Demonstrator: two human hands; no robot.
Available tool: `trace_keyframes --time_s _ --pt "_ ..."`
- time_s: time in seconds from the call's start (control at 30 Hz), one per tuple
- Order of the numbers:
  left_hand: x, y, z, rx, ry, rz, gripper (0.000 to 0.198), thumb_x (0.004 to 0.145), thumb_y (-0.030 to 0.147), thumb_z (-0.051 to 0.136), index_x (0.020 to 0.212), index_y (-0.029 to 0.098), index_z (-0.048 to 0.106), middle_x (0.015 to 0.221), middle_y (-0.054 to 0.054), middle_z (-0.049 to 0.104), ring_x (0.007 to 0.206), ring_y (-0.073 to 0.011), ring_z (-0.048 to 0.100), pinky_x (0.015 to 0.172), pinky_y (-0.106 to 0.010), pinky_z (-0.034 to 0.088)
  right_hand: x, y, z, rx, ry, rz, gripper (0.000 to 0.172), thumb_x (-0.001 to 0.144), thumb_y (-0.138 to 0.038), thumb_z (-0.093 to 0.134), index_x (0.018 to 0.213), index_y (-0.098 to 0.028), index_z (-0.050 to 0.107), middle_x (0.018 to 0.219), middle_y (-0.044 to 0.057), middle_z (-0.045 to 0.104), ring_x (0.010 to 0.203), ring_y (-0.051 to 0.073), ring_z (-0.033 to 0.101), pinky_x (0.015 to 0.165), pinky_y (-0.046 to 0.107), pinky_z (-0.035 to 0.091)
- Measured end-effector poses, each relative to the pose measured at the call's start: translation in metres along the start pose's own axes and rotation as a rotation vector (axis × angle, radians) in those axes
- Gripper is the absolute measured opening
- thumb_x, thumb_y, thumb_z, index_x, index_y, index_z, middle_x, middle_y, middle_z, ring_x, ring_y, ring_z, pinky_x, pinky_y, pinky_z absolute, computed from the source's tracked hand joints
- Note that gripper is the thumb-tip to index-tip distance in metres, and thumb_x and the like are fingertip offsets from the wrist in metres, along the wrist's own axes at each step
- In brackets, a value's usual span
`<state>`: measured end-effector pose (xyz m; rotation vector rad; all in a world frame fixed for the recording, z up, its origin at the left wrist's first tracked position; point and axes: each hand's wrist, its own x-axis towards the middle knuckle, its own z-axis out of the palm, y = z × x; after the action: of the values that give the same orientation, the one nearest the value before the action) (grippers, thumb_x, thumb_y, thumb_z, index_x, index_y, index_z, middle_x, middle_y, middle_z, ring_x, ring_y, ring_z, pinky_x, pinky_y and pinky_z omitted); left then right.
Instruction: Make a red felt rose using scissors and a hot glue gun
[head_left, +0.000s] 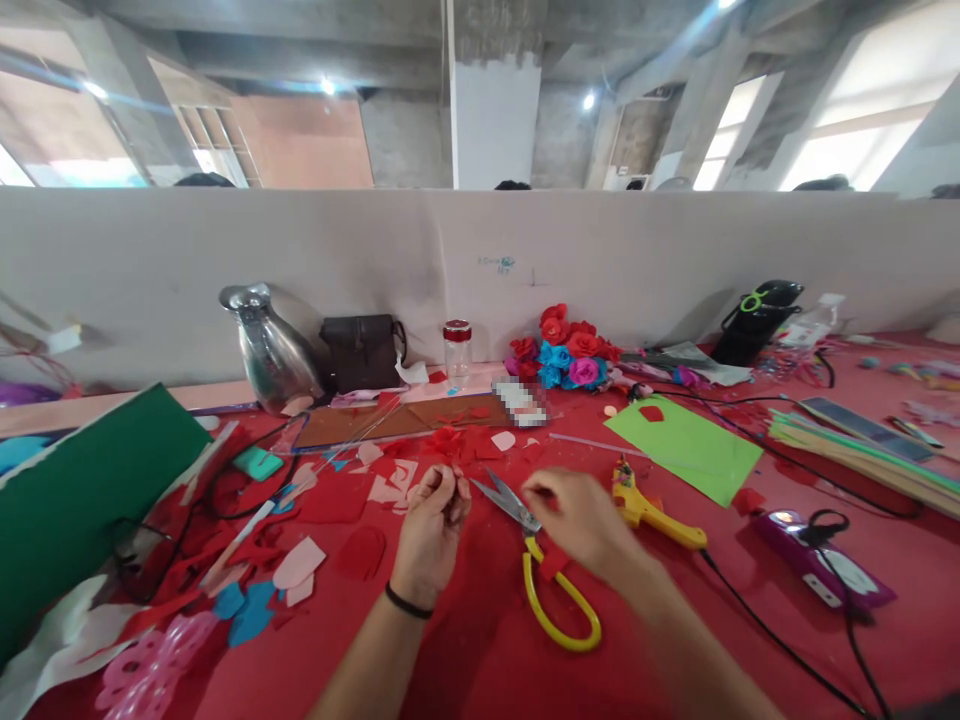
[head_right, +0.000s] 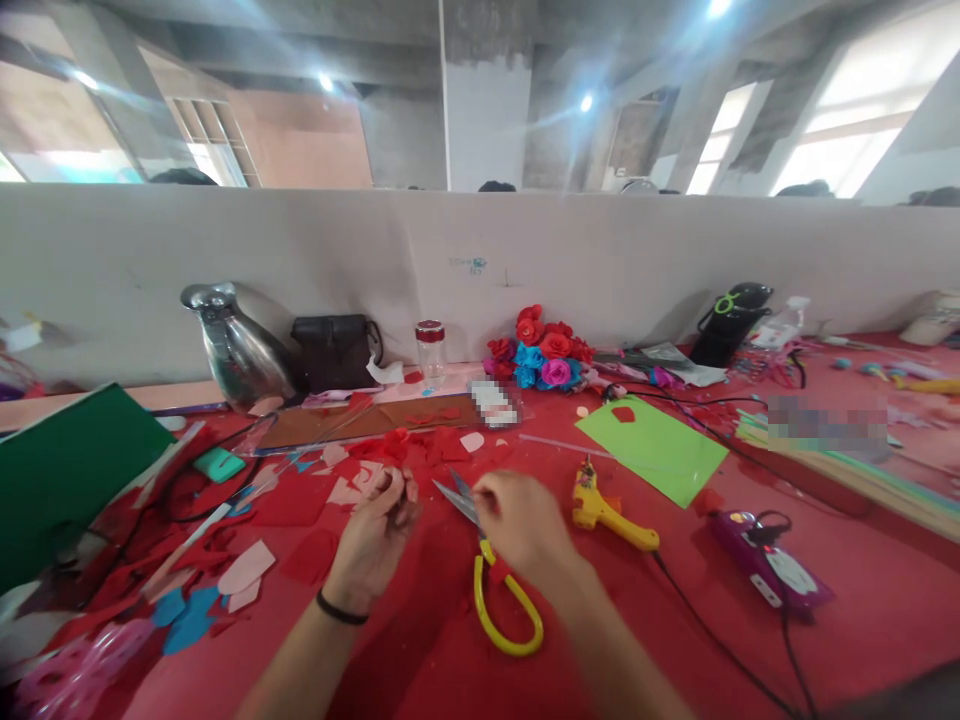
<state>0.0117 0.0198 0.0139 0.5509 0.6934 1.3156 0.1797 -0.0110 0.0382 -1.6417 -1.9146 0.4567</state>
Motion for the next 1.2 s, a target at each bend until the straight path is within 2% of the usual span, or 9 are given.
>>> trace_keyframes --time_s 0.07,0.17,0.3,0.4,0.5,0.7,1.0,1.2 --pt "0.001 0.0 0.0 -0.015 0.03 0.0 0.035 0.056 0.028 0.081 0.067 0.017 0.05 0.057 0.006 0.053 0.044 -0.0022 0.036 0.044 -0.014 0.03 0.012 -0.019 0.022 0.146 0.063 -0.032 0.01 0.077 -0.02 0.054 0.082 -0.02 0.062 0.086 0.005 0.067 0.083 0.021 0.061 0.076 0.033 0.046" --pt "0.0 -0.001 0.0 -0.078 0.071 -0.004 0.036 0.052 0.024 0.082 0.068 0.017 0.051 0.06 0.007 0.053 0.046 -0.0024 0.04 0.045 -0.014 0.032 0.021 -0.032 0.049 0.486 0.189 0.032 0.021 0.071 -0.026 0.063 0.091 -0.02 0.058 0.096 0.006 0.065 0.093 0.02 0.06 0.083 0.034 0.046" --pt "-0.005 -0.007 0.004 -0.13 0.056 -0.029 0.036 0.046 0.016 0.083 0.066 0.016 0.052 0.059 0.007 0.052 0.045 -0.0017 0.038 0.043 -0.014 0.032 0.021 -0.036 0.066 0.942 0.138 0.186 0.027 0.067 -0.031 0.067 0.09 -0.02 0.057 0.096 0.005 0.064 0.09 0.019 0.061 0.079 0.031 0.048" --pt "-0.009 -0.013 0.008 -0.128 0.044 -0.042 0.034 0.048 0.016 0.082 0.065 0.016 0.053 0.061 0.006 0.053 0.048 -0.0026 0.042 0.046 -0.014 0.035 0.019 -0.038 0.07 1.096 0.141 0.248 0.024 0.066 -0.031 0.067 0.084 -0.019 0.058 0.084 0.003 0.064 0.079 0.017 0.061 0.069 0.028 0.048" --pt "-0.013 -0.019 0.011 -0.127 0.061 -0.056 0.033 0.05 0.017 0.081 0.066 0.017 0.053 0.058 0.007 0.052 0.048 -0.0032 0.043 0.047 -0.015 0.035 0.019 -0.039 0.073 1.134 0.204 0.267 0.017 0.067 -0.03 0.065 0.078 -0.019 0.059 0.075 0.0 0.063 0.071 0.015 0.059 0.064 0.026 0.046" --pt "-0.017 -0.023 0.014 -0.092 0.069 -0.051 0.031 0.052 0.017 0.08 0.067 0.017 0.052 0.059 0.006 0.052 0.051 -0.0048 0.045 0.048 -0.016 0.035 0.018 -0.039 0.078 1.081 0.276 0.269 0.012 0.069 -0.027 0.063 0.077 -0.019 0.06 0.074 -0.001 0.063 0.071 0.015 0.059 0.065 0.025 0.045" --pt "-0.019 -0.023 0.015 -0.074 0.1 -0.065 0.033 0.05 0.02 0.081 0.072 0.018 0.056 0.058 0.007 0.051 0.048 -0.0045 0.041 0.046 -0.017 0.034 0.018 -0.04 0.074 1.055 0.288 0.283 0.012 0.071 -0.03 0.062 0.076 -0.019 0.06 0.072 0.0 0.063 0.07 0.015 0.059 0.063 0.025 0.045" --pt "-0.018 -0.022 0.018 -0.081 0.107 -0.081 0.036 0.05 0.024 0.083 0.069 0.018 0.053 0.051 0.009 0.045 0.045 -0.0035 0.035 0.043 -0.016 0.03 0.017 -0.041 0.073 1.075 0.284 0.271 0.013 0.073 -0.031 0.06 0.075 -0.019 0.059 0.071 0.0 0.063 0.068 0.015 0.059 0.062 0.025 0.045"
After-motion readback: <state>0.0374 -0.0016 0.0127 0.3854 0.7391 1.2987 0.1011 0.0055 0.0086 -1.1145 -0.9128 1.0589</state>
